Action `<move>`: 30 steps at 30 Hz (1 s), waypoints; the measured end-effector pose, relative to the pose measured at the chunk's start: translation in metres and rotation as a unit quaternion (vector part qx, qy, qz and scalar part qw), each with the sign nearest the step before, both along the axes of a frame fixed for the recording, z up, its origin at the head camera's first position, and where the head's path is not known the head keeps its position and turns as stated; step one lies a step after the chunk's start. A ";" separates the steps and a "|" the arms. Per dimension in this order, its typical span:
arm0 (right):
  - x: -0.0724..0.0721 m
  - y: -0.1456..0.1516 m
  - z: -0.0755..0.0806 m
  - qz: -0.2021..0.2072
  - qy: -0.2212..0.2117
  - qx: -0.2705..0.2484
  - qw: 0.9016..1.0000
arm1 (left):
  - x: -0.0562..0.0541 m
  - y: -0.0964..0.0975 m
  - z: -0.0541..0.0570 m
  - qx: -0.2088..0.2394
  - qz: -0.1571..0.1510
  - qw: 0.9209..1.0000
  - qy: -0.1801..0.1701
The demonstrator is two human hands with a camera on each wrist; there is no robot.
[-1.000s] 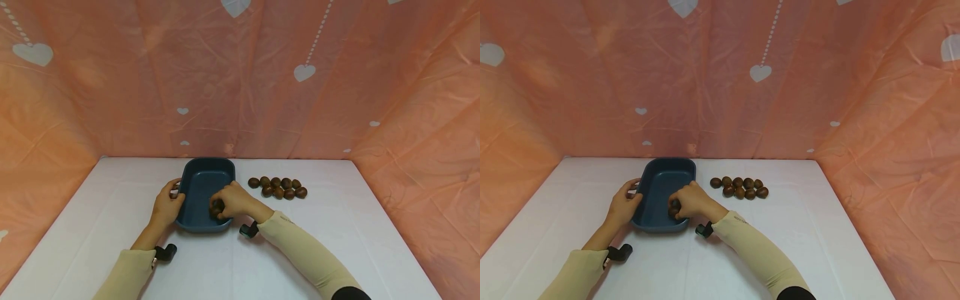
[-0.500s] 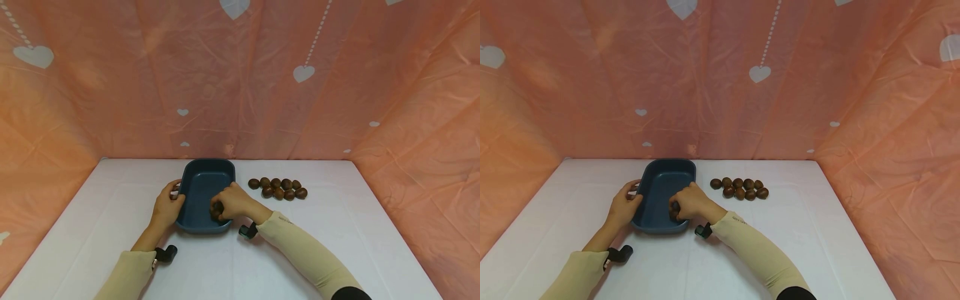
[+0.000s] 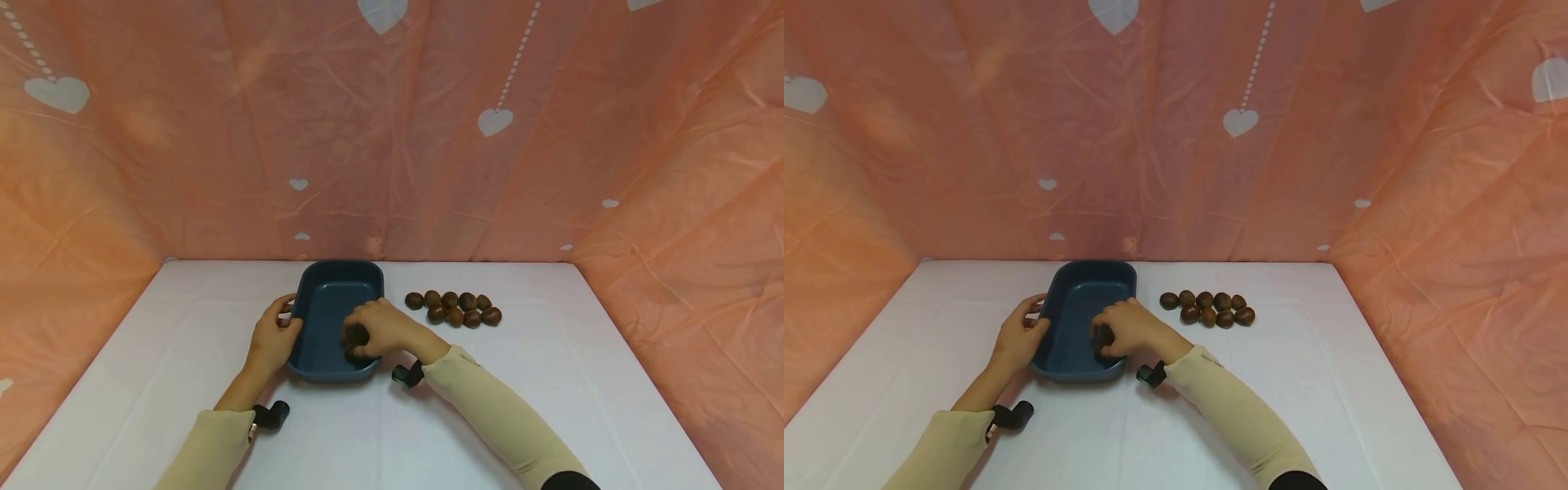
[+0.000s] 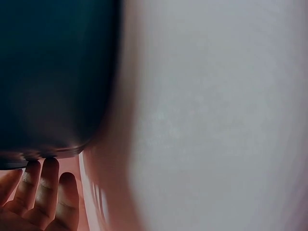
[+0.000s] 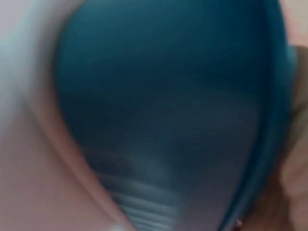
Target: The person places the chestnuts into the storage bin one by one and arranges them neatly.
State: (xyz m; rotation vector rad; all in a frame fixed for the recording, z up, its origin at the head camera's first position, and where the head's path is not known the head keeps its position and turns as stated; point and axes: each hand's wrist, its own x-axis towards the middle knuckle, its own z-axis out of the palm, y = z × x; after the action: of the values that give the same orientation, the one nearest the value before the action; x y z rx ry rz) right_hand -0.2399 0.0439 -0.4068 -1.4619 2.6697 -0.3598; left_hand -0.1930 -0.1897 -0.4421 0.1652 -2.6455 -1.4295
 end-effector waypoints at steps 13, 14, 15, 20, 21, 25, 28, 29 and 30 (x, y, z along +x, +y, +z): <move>-0.001 0.050 0.015 -0.086 -0.021 -0.143 0.986 | -0.001 -0.001 -0.002 0.002 0.004 1.000 0.008; -0.001 0.055 0.014 -0.102 -0.017 -0.144 0.984 | -0.001 -0.001 -0.003 0.002 0.003 1.000 0.011; -0.001 0.059 0.013 -0.119 -0.014 -0.144 0.982 | -0.001 -0.001 -0.003 0.004 0.003 1.000 0.013; -0.003 0.074 0.007 -0.184 -0.018 -0.152 0.971 | -0.001 -0.001 -0.004 0.005 0.006 1.000 0.018; -0.004 0.077 0.005 -0.192 -0.023 -0.155 0.969 | -0.001 -0.001 -0.004 0.005 0.007 1.000 0.018; -0.006 0.086 0.002 -0.216 -0.035 -0.155 0.963 | -0.001 -0.001 -0.003 0.009 0.009 1.000 0.018; -0.007 0.093 0.001 -0.240 -0.029 -0.138 0.961 | -0.001 -0.001 -0.003 0.012 0.007 1.000 0.017; -0.006 0.096 0.001 -0.249 -0.025 -0.130 0.960 | -0.001 0.000 -0.003 0.012 0.007 1.000 0.016; -0.006 0.098 0.000 -0.258 -0.020 -0.121 0.958 | 0.000 0.000 -0.002 0.012 0.007 1.000 0.016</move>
State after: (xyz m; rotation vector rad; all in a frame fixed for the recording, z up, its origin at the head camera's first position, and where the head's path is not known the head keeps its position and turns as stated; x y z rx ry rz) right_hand -0.2459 0.1415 -0.4064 -0.7544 3.0249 -0.7605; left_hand -0.1935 -0.1900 -0.4446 0.1608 -2.5978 -1.4477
